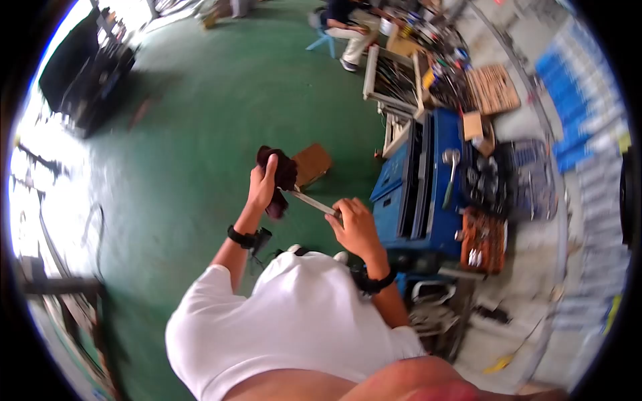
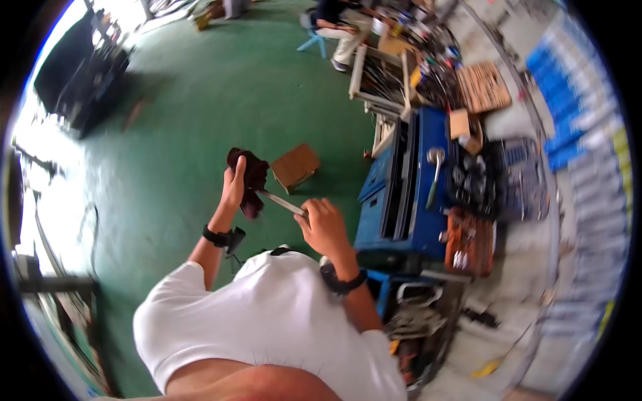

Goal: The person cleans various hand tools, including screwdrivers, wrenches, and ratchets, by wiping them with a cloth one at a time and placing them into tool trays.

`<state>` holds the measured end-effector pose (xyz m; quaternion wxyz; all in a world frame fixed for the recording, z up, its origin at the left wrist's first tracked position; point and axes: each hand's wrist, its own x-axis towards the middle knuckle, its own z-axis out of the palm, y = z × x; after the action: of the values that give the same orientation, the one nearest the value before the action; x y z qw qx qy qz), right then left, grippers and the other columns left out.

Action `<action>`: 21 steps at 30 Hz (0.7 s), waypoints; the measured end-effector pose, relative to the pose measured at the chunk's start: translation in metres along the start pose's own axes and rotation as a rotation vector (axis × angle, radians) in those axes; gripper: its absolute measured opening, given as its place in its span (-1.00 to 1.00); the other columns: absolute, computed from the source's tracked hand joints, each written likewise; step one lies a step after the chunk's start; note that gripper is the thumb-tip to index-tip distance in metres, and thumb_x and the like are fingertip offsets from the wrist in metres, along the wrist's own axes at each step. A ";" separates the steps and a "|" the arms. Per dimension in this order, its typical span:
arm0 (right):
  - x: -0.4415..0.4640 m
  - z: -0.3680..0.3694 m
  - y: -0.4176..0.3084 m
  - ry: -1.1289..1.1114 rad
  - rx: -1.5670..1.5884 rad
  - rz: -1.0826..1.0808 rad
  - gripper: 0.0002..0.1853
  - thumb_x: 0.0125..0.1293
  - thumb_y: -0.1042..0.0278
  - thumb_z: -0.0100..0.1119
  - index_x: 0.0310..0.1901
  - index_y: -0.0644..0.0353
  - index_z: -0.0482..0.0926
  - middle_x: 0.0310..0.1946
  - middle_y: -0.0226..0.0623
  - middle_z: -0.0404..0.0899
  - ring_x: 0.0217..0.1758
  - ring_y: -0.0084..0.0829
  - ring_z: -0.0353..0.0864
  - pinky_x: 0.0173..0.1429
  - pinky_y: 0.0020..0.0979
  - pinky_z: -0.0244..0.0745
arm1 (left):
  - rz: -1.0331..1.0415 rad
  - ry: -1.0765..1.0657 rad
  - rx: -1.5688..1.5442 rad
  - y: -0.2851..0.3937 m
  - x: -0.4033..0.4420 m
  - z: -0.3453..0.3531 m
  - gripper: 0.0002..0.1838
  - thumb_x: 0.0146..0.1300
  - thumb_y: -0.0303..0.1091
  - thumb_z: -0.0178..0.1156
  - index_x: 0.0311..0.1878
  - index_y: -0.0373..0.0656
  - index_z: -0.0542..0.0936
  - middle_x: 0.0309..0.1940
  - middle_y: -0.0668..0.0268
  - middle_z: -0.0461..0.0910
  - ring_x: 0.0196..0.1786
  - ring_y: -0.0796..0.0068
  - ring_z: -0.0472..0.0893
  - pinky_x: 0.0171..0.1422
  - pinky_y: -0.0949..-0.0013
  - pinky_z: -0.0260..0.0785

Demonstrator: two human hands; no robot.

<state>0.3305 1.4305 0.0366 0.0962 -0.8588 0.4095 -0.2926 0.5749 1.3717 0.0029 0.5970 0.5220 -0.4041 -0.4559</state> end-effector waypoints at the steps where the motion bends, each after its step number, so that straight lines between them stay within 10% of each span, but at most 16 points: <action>1: -0.009 0.009 0.008 -0.021 0.190 0.140 -0.78 0.25 0.32 0.35 -0.28 0.24 0.51 -0.45 -0.23 0.57 -0.39 -0.26 0.56 -0.31 -0.29 0.40 | 0.020 -0.049 0.029 0.001 -0.004 0.001 -0.46 0.50 0.04 0.02 -0.22 -0.38 0.56 -0.44 0.40 0.57 -0.35 0.64 0.47 -0.25 0.41 0.42; 5: -0.042 0.006 0.024 -0.183 0.564 0.359 -0.78 0.39 0.30 0.26 -0.20 0.30 0.50 -0.57 -0.31 0.50 -0.59 -0.57 0.39 -0.49 -0.44 0.26 | 0.189 -0.100 -0.001 0.020 -0.021 0.025 -0.55 0.48 -0.01 0.07 -0.25 -0.30 0.52 -0.45 0.45 0.46 -0.35 0.67 0.37 -0.29 0.41 0.33; 11: -0.024 -0.020 0.024 -0.159 0.479 0.336 -0.77 0.39 0.29 0.27 -0.23 0.27 0.48 -0.58 -0.35 0.48 -0.55 -0.56 0.40 -0.44 -0.46 0.29 | -0.326 0.150 -1.031 0.035 -0.042 0.056 -0.50 0.45 0.09 0.10 0.17 -0.15 0.48 -0.02 0.37 0.60 0.00 0.58 0.57 0.18 0.36 0.41; 17: -0.001 0.021 0.012 -0.172 0.809 0.364 -0.80 0.42 0.29 0.25 -0.12 0.20 0.46 -0.44 -0.56 0.42 -0.39 -0.74 0.30 -0.33 -0.63 0.21 | 0.113 0.056 -0.596 0.042 -0.052 0.033 -0.52 0.50 -0.18 0.11 0.38 -0.16 0.36 0.21 0.30 0.50 0.24 0.41 0.51 0.37 0.32 0.29; 21: 0.024 0.022 0.010 -0.380 0.792 0.328 -0.79 0.35 0.31 0.30 -0.15 0.28 0.58 -0.48 -0.49 0.58 -0.45 -0.72 0.45 -0.36 -0.60 0.30 | 0.613 0.328 -0.115 0.046 -0.080 -0.011 -0.33 0.11 -0.37 0.49 0.25 -0.16 0.35 0.10 0.19 0.54 0.21 0.37 0.52 0.32 0.29 0.35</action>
<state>0.3490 1.4042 0.0247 0.5349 -0.7181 0.3718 -0.2450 0.5708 1.4536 0.0466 0.7913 0.4083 -0.4147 -0.1876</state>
